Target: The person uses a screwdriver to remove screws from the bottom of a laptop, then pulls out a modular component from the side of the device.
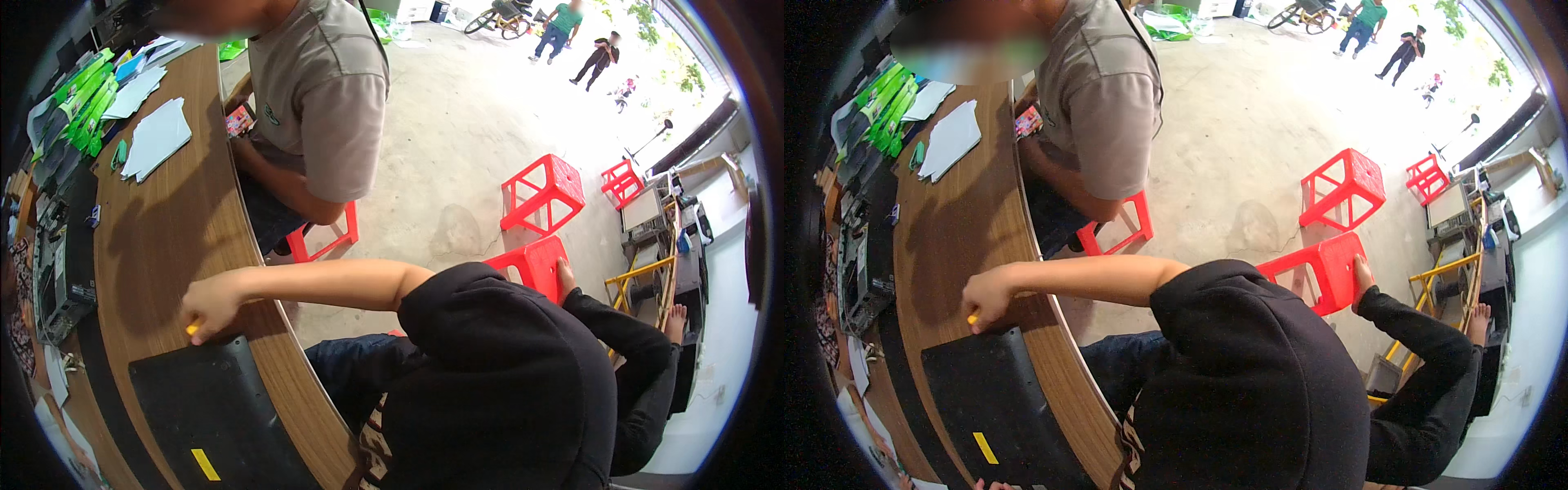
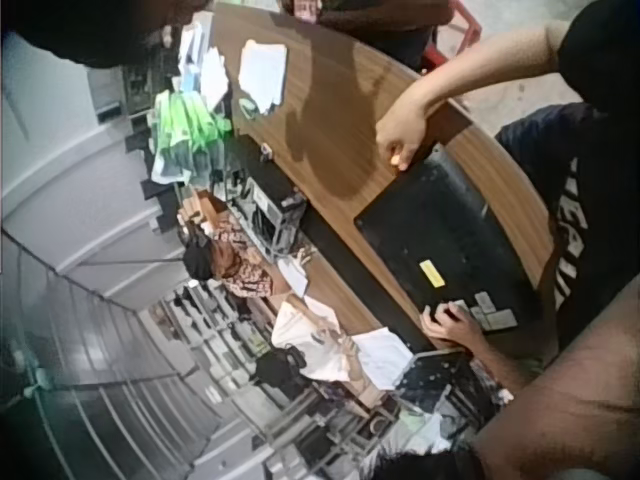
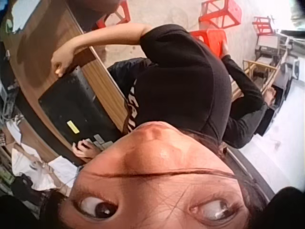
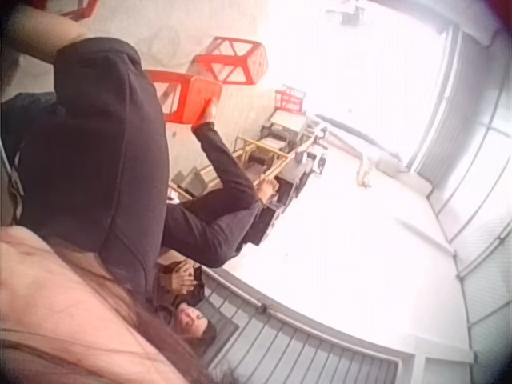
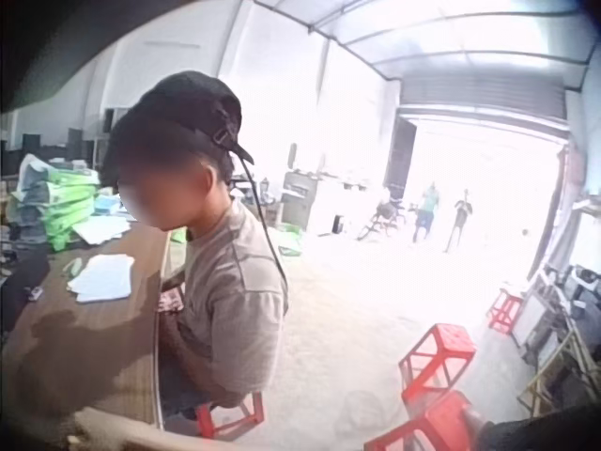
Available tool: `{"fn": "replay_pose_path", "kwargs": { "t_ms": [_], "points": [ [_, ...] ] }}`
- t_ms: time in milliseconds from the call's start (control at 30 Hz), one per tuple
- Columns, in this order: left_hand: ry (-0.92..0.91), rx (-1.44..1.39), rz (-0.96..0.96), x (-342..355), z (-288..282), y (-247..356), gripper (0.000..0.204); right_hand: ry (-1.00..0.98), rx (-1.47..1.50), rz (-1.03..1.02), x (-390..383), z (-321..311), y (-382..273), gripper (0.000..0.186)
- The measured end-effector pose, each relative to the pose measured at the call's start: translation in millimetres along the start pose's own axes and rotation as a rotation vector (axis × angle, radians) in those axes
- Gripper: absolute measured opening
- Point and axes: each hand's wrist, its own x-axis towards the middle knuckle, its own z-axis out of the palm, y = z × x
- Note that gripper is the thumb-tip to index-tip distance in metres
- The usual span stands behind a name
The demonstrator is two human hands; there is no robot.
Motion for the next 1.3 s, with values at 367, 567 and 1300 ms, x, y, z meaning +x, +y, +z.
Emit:
{"fn": "replay_pose_path", "kwargs": {
  "t_ms": [367, 567, 1300],
  "points": [
    [0.066, 0.033, 0.036, -10, 12, -16, 0.022, 0.306, 0.756, -0.132, 108, -49, -57, 0.026],
    [0.038, 0.088, -0.147, -33, 7, -18, 0.009, 0.611, 0.396, -0.347, 162, -66, -43, 0.031],
    [-0.027, -0.075, -0.283, -16, 5, -10, 0.016, 0.334, 0.522, -0.358, 206, -26, -71, 0.016]
  ]
}}
